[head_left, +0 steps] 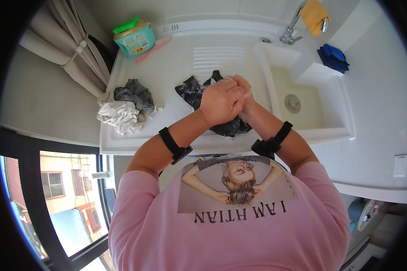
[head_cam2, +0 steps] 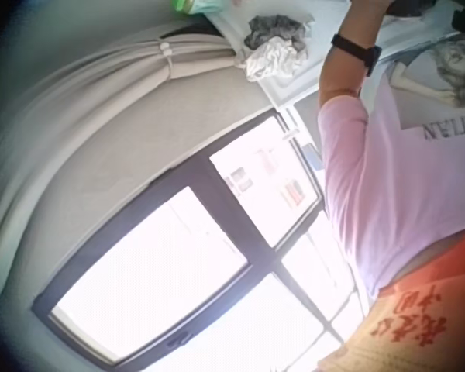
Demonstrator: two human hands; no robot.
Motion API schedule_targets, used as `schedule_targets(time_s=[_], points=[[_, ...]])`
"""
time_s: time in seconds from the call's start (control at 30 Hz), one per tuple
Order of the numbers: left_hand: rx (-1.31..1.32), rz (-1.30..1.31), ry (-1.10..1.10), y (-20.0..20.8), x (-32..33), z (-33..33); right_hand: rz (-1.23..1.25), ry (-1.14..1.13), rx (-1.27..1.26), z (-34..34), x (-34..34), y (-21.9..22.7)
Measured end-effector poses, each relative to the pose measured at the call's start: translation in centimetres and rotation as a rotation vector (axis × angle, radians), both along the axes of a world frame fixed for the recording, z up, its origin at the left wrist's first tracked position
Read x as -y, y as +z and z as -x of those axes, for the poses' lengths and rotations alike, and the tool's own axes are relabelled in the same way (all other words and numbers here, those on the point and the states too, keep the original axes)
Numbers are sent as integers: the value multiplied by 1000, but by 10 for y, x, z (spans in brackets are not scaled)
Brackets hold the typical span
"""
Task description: Hand washing a black garment in a laundry sink using soap suds.
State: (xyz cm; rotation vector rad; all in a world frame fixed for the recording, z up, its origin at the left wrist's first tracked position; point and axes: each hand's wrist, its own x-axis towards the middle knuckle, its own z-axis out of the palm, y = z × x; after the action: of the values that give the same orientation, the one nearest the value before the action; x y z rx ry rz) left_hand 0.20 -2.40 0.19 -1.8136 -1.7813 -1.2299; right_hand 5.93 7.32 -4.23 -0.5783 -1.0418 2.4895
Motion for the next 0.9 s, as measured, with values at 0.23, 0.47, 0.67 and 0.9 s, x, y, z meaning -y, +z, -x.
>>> schedule_targets(time_s=[0.23, 0.47, 0.67, 0.9], points=[[178, 216, 428, -14, 2, 69, 19, 75, 42, -2, 10, 8], [688, 181, 172, -40, 43, 102, -732, 297, 281, -28, -7, 9], [582, 213, 161, -37, 67, 102, -1158, 431, 249, -42, 2, 11], [194, 426, 90, 3, 75, 73, -1572, 358, 472, -54, 9, 22]])
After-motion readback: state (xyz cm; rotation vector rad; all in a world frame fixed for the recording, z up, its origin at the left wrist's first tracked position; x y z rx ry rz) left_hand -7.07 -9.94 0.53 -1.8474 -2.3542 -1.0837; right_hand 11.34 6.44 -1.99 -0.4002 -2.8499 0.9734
